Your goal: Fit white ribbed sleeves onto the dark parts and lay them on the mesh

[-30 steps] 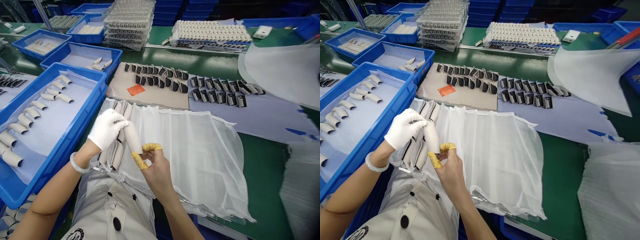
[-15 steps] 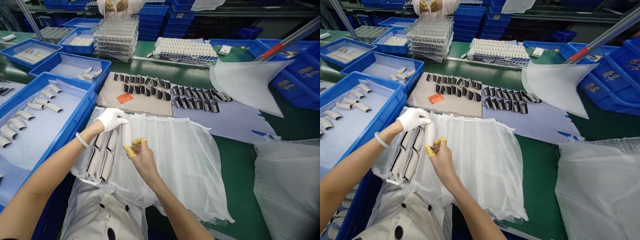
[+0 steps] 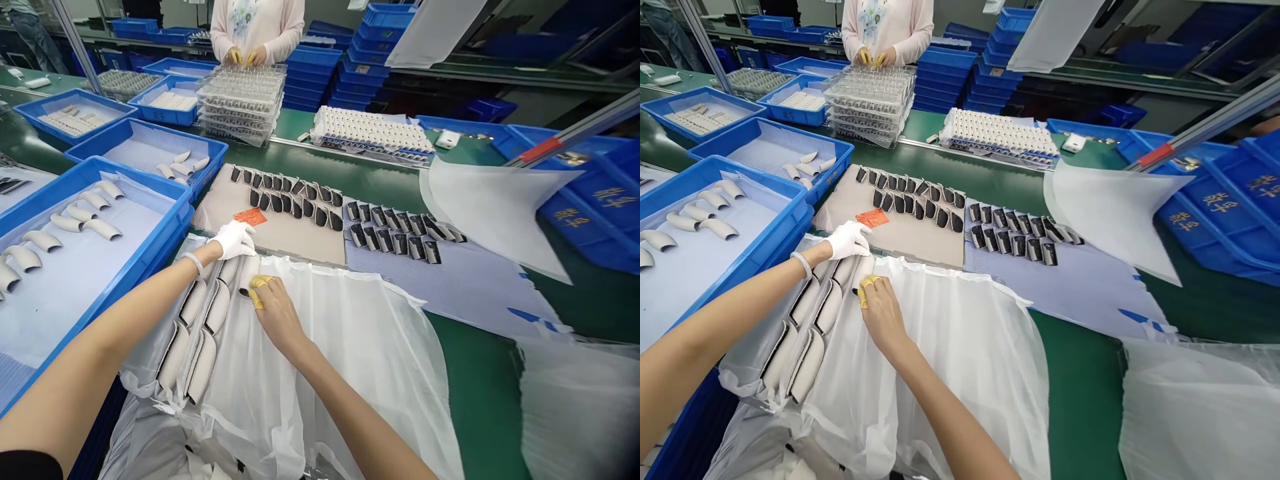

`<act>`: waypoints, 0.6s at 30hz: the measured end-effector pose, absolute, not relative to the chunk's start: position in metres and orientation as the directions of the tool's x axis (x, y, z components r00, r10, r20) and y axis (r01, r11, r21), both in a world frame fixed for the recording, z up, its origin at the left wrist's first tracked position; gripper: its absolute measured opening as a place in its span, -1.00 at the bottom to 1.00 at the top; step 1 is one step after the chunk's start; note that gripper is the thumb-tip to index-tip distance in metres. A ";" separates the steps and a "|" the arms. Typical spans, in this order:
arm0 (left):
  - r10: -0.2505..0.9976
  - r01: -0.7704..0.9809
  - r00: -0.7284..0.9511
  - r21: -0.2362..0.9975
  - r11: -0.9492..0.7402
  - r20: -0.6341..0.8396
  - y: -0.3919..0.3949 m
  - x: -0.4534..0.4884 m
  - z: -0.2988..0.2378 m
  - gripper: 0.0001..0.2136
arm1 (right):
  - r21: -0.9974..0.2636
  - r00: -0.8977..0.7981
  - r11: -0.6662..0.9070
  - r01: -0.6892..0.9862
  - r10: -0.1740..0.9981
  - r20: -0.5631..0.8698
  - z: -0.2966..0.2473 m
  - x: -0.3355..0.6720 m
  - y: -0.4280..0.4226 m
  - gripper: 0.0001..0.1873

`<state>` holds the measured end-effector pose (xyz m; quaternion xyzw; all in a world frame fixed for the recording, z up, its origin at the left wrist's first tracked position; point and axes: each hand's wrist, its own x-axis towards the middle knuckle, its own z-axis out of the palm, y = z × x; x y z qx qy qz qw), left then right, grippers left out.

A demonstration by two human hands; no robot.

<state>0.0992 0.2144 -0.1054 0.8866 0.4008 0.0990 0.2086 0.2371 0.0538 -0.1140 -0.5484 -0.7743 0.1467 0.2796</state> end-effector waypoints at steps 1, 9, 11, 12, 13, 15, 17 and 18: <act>0.754 0.676 0.657 0.439 -0.592 0.006 0.215 0.100 -0.108 -0.76 | -0.502 -0.268 0.379 0.778 0.922 0.281 -0.118 0.238 0.058 -0.76; 0.777 0.715 0.629 0.372 -0.592 0.028 0.213 0.102 -0.121 -0.72 | -0.289 -0.381 0.458 0.841 0.880 0.286 -0.135 0.232 0.071 -0.73; 0.790 0.728 0.611 0.356 -0.586 0.049 0.209 0.104 -0.122 -0.80 | -0.264 -0.383 0.457 0.850 0.878 0.288 -0.137 0.230 0.070 -0.74; 0.796 0.735 0.602 0.348 -0.582 0.061 0.207 0.105 -0.121 -0.84 | -0.256 -0.383 0.456 0.852 0.877 0.289 -0.137 0.231 0.070 -0.74; 0.803 0.743 0.591 0.339 -0.577 0.073 0.205 0.106 -0.121 -0.88 | -0.252 -0.382 0.455 0.854 0.878 0.290 -0.137 0.232 0.070 -0.75; 0.817 0.760 0.568 0.318 -0.566 0.096 0.203 0.107 -0.117 -0.90 | -0.249 -0.366 0.440 0.863 0.883 0.292 -0.135 0.239 0.072 -0.75; 0.830 0.780 0.546 0.290 -0.554 0.117 0.198 0.109 -0.110 -0.86 | -0.243 -0.331 0.404 0.882 0.897 0.293 -0.132 0.251 0.076 -0.73; 0.833 0.788 0.539 0.273 -0.551 0.125 0.195 0.110 -0.106 -0.84 | -0.237 -0.311 0.383 0.893 0.905 0.292 -0.131 0.257 0.079 -0.73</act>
